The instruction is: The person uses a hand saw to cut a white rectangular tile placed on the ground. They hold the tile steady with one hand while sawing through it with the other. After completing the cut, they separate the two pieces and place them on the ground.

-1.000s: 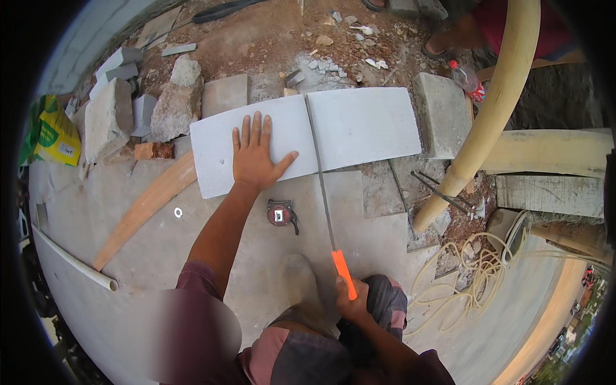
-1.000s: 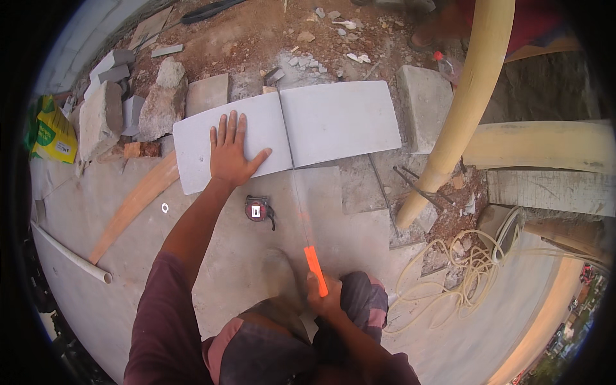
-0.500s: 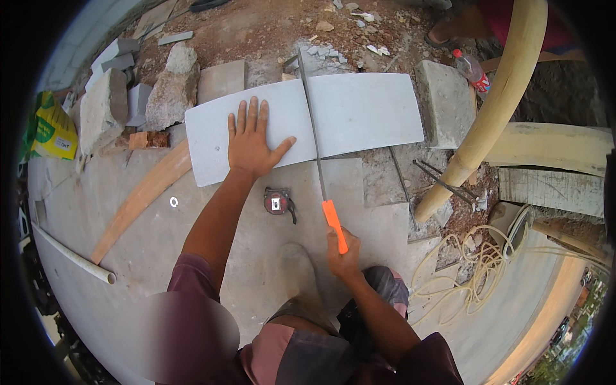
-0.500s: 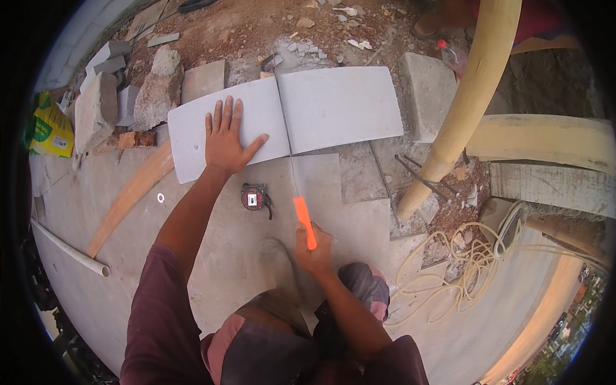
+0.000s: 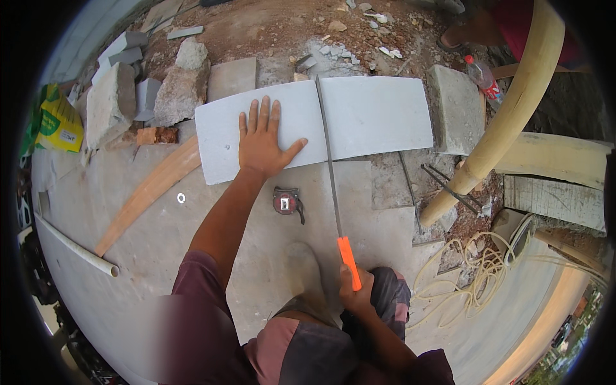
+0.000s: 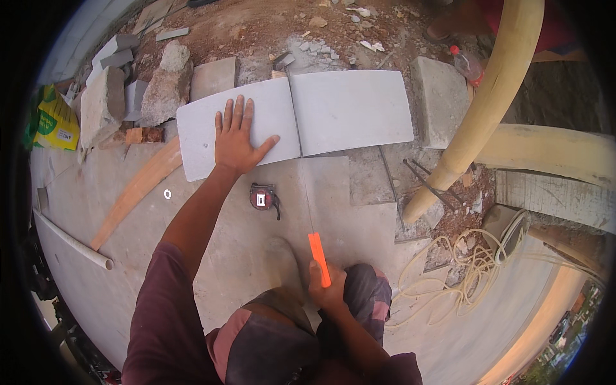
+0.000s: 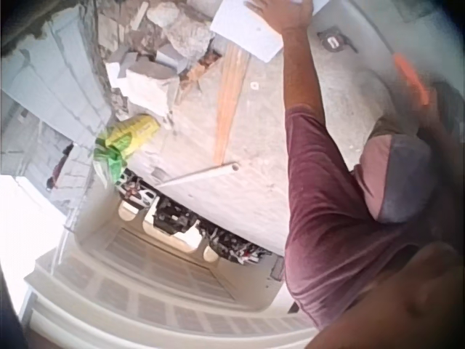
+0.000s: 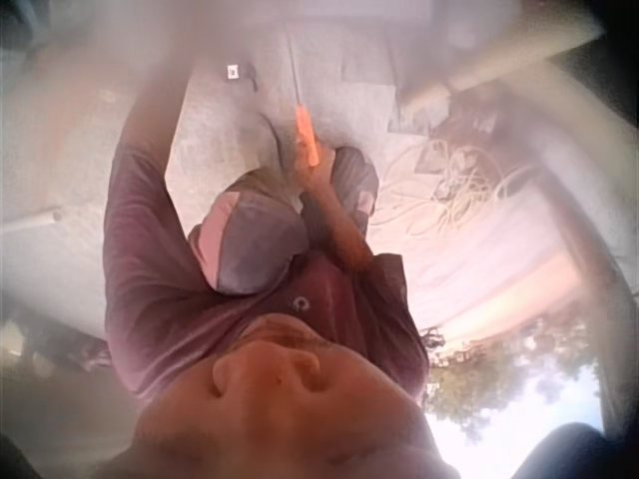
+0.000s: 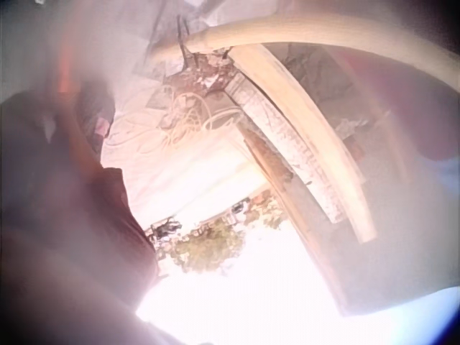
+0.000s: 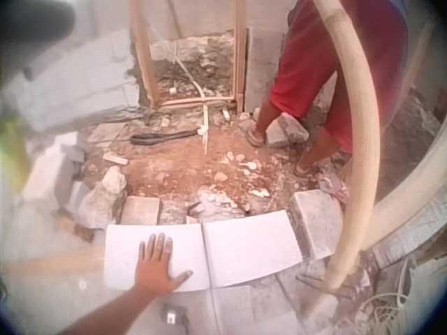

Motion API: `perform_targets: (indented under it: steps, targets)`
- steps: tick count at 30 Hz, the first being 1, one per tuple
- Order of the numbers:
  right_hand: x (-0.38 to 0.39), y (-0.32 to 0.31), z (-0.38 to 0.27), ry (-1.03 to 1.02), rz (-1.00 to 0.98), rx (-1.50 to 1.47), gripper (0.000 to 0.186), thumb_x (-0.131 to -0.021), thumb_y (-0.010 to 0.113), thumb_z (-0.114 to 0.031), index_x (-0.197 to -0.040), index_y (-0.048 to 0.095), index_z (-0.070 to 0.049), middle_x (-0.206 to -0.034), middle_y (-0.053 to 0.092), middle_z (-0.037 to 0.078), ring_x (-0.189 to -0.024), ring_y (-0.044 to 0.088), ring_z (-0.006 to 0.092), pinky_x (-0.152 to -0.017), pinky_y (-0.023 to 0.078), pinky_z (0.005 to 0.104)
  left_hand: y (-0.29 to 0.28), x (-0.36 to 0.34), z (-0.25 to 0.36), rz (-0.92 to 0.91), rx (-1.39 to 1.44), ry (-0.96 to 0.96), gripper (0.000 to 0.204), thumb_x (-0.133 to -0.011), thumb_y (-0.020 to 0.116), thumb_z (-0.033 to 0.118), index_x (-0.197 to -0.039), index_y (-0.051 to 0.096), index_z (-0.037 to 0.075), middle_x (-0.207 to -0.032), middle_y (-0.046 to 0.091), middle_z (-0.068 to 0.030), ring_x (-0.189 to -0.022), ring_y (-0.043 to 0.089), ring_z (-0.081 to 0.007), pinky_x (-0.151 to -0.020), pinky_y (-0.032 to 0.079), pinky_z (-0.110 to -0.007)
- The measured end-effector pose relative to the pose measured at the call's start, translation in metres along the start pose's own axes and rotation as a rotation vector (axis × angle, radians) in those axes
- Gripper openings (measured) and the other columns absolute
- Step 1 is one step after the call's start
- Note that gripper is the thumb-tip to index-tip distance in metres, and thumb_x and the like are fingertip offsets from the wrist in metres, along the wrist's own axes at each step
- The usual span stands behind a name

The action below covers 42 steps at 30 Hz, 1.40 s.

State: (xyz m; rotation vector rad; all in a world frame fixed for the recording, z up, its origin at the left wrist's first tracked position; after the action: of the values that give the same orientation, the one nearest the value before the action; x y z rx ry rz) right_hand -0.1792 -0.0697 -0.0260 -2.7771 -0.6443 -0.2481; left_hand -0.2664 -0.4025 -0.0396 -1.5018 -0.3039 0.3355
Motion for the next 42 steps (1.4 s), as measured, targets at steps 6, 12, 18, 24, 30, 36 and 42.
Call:
perform_targets:
  steps: [6, 12, 18, 24, 30, 36, 42]
  targets:
    - [-0.063, 0.012, 0.007, 0.238, -0.089, -0.003, 0.029, -0.102, 0.060, -0.019, -0.087, 0.066, 0.006, -0.063, 0.053, 0.007, -0.059, 0.051, 0.0124, -0.059, 0.049, 0.0323, 0.008, -0.002, 0.004, -0.017, -0.011, -0.007, 0.106, -0.092, 0.052, 0.076, -0.166, 0.026, 0.005, -0.173, 0.021, -0.0179, -0.162, 0.010, -0.0367, -0.130, 0.002, -0.055]
    - [0.021, -0.013, -0.028, -0.022, 0.053, -0.054, 0.033, -0.103, 0.061, -0.017, -0.077, 0.056, 0.003, -0.061, 0.047, 0.008, -0.055, 0.042, 0.0110, -0.051, 0.039, 0.0351, 0.004, 0.000, 0.006, -0.004, -0.016, 0.016, 0.106, -0.091, 0.057, 0.074, -0.165, 0.027, 0.005, -0.172, 0.023, -0.0197, -0.161, 0.012, -0.0385, -0.129, 0.006, -0.057]
    - [-0.051, 0.016, -0.011, 0.193, -0.058, -0.001, 0.028, -0.103, 0.059, -0.015, -0.085, 0.063, 0.005, -0.065, 0.052, 0.010, -0.060, 0.050, 0.0129, -0.057, 0.045, 0.0335, 0.011, 0.004, -0.003, -0.006, -0.041, -0.014, 0.105, -0.092, 0.052, 0.076, -0.165, 0.027, 0.005, -0.173, 0.022, -0.0182, -0.162, 0.011, -0.0369, -0.130, 0.003, -0.055]
    - [-0.033, 0.003, -0.005, 0.137, -0.060, 0.016, 0.031, -0.103, 0.059, -0.016, -0.078, 0.057, 0.004, -0.063, 0.051, 0.009, -0.058, 0.046, 0.0141, -0.054, 0.041, 0.0377, 0.007, 0.001, 0.004, -0.011, -0.047, -0.001, 0.104, -0.092, 0.053, 0.076, -0.165, 0.027, 0.006, -0.173, 0.022, -0.0180, -0.162, 0.011, -0.0366, -0.130, 0.003, -0.055]
    - [0.026, -0.013, -0.026, 0.109, 0.053, -0.079, 0.035, -0.104, 0.059, -0.019, -0.076, 0.054, 0.002, -0.061, 0.043, 0.006, -0.059, 0.041, 0.0116, -0.054, 0.039, 0.0358, 0.008, 0.002, -0.001, -0.021, -0.036, -0.014, 0.104, -0.093, 0.052, 0.075, -0.165, 0.027, 0.006, -0.173, 0.022, -0.0180, -0.162, 0.011, -0.0362, -0.130, 0.003, -0.055]
    - [-0.081, 0.006, -0.021, 0.224, -0.028, -0.071, 0.037, -0.105, 0.058, -0.020, -0.075, 0.053, 0.001, -0.062, 0.043, 0.004, -0.059, 0.040, 0.0113, -0.053, 0.039, 0.0364, 0.010, -0.002, 0.009, 0.012, -0.031, 0.009, 0.104, -0.092, 0.052, 0.076, -0.165, 0.027, 0.006, -0.173, 0.022, -0.0175, -0.162, 0.009, -0.0356, -0.130, 0.002, -0.054]
    - [0.026, -0.021, -0.035, 0.050, 0.037, -0.038, 0.039, -0.104, 0.057, -0.020, -0.073, 0.052, 0.003, -0.059, 0.044, 0.005, -0.056, 0.041, 0.0115, -0.053, 0.037, 0.0365, 0.002, -0.001, 0.002, -0.007, -0.012, -0.016, 0.105, -0.092, 0.053, 0.077, -0.165, 0.027, 0.006, -0.173, 0.022, -0.0172, -0.162, 0.009, -0.0348, -0.130, 0.003, -0.054]
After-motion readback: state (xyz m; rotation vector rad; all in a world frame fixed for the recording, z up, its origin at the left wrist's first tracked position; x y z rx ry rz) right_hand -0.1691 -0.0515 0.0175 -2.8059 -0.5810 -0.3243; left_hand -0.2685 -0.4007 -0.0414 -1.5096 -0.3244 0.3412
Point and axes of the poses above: each hand's wrist, its own x-axis away from the middle knuckle, its own y-axis out of the palm, z = x × y, the point moved 9 cm from there along -x, towards the middle knuckle
